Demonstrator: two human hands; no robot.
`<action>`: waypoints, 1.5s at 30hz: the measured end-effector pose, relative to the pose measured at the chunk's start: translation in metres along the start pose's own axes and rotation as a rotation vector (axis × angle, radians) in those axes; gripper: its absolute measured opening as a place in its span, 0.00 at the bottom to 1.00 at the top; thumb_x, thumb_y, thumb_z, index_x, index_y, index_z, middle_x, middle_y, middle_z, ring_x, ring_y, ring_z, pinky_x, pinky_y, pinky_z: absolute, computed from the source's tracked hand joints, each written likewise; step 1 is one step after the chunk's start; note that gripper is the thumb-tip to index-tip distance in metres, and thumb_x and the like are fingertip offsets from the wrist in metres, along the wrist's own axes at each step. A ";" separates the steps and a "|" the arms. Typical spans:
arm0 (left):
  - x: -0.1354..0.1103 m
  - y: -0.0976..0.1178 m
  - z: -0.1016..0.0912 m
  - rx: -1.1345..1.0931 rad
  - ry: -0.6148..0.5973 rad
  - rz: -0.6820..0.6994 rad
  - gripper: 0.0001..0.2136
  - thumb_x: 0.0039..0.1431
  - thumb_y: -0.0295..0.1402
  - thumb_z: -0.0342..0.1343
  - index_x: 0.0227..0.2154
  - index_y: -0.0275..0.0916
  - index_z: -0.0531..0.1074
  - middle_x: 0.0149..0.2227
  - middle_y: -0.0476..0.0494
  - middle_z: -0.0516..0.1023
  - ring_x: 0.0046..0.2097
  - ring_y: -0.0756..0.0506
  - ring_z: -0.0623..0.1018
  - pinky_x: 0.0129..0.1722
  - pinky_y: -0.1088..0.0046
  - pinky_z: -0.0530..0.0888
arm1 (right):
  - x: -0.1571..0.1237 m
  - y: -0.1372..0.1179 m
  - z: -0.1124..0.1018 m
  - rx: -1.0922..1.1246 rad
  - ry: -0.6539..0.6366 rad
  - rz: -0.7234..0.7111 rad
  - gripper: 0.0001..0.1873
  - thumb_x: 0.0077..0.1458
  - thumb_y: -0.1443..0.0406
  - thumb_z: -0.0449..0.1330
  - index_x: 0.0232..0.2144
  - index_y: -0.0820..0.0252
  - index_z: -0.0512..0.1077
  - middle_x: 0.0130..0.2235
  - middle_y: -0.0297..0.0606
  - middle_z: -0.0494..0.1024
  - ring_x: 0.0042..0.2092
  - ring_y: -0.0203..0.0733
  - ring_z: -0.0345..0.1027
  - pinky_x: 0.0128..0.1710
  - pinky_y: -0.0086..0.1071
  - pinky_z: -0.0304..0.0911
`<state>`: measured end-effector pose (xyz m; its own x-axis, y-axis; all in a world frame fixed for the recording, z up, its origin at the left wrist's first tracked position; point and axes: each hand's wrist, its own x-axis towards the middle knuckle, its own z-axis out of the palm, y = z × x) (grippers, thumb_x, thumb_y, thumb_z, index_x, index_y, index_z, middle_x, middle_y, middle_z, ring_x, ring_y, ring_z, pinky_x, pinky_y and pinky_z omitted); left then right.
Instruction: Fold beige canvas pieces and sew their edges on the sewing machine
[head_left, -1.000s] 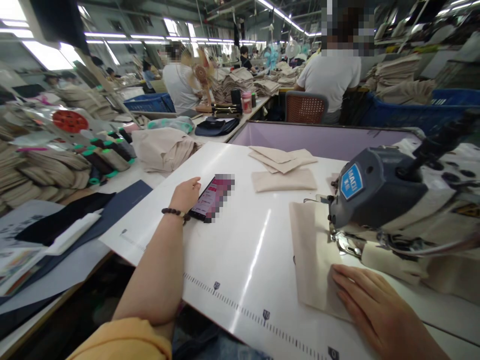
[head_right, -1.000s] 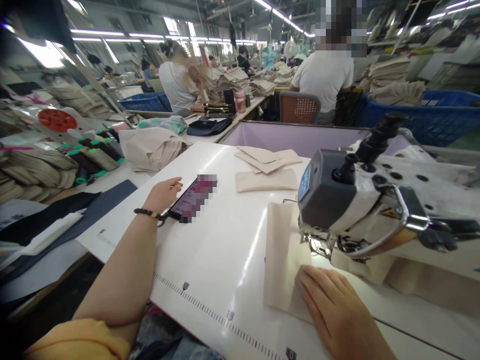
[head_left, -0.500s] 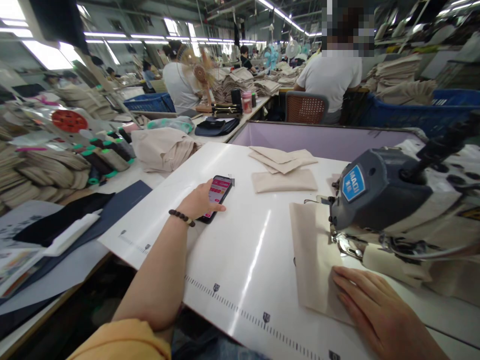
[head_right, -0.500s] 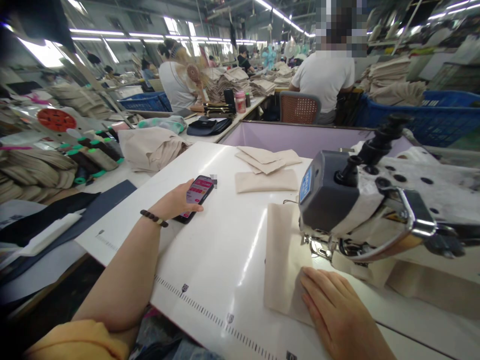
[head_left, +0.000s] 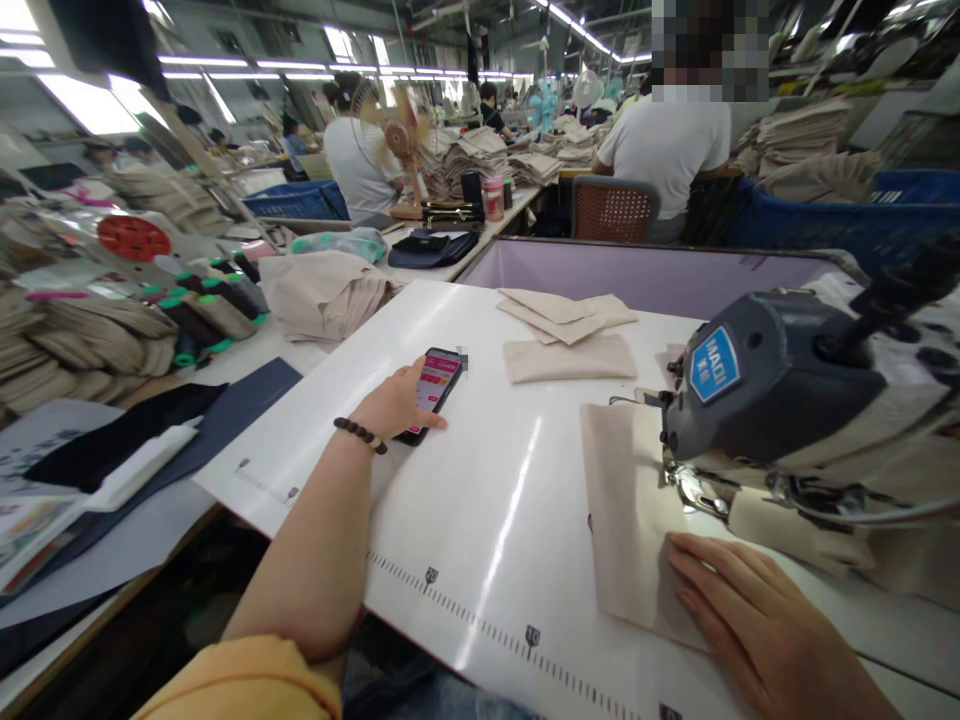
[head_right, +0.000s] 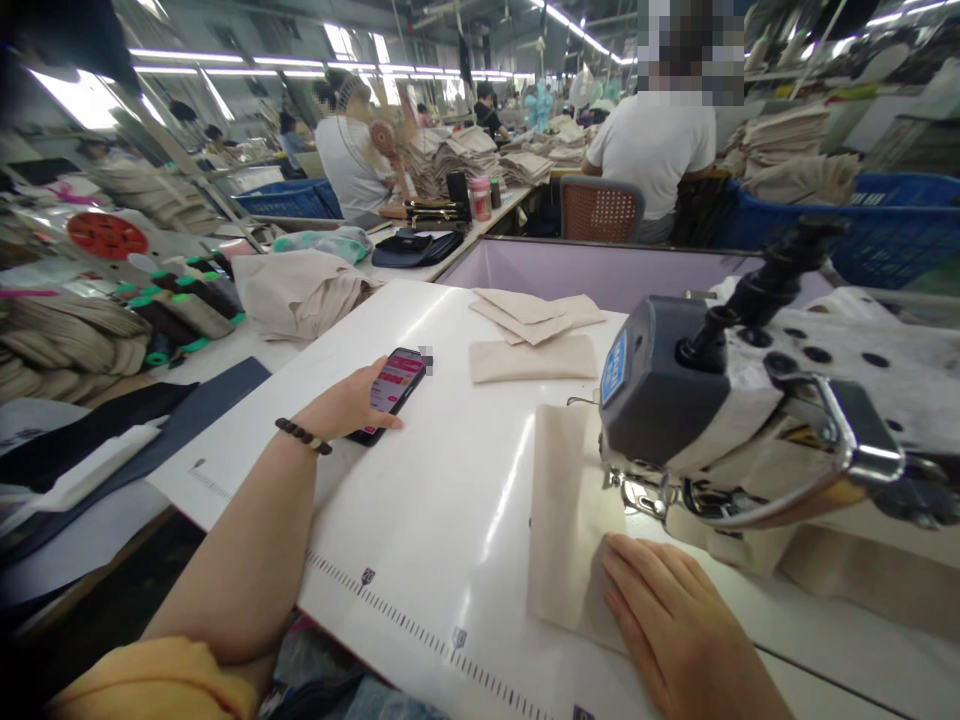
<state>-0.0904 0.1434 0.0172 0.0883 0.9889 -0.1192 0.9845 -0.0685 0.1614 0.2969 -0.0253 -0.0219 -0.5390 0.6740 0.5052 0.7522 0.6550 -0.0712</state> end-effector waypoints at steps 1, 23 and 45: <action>0.001 -0.001 -0.001 0.002 0.001 -0.005 0.46 0.40 0.45 0.63 0.59 0.33 0.47 0.56 0.30 0.60 0.56 0.36 0.65 0.51 0.65 0.64 | 0.000 0.000 0.000 0.004 0.001 0.005 0.15 0.58 0.62 0.49 0.40 0.62 0.72 0.41 0.41 0.76 0.43 0.42 0.68 0.43 0.34 0.62; -0.059 0.205 0.043 0.176 0.011 1.052 0.10 0.57 0.34 0.53 0.37 0.30 0.70 0.39 0.39 0.71 0.40 0.41 0.72 0.39 0.66 0.70 | 0.001 -0.009 0.000 -0.028 -0.026 -0.007 0.15 0.58 0.70 0.46 0.43 0.68 0.69 0.43 0.46 0.74 0.43 0.43 0.66 0.43 0.38 0.62; 0.020 0.036 -0.002 0.121 0.064 -0.084 0.35 0.51 0.39 0.55 0.59 0.33 0.49 0.56 0.30 0.59 0.55 0.37 0.66 0.50 0.68 0.65 | 0.006 -0.003 -0.003 0.041 -0.013 -0.044 0.14 0.56 0.68 0.48 0.41 0.64 0.71 0.40 0.43 0.75 0.40 0.41 0.67 0.41 0.36 0.64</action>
<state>-0.0534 0.1612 0.0226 -0.0014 0.9980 -0.0636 0.9994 0.0035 0.0338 0.2924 -0.0239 -0.0163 -0.5764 0.6485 0.4972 0.7117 0.6974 -0.0847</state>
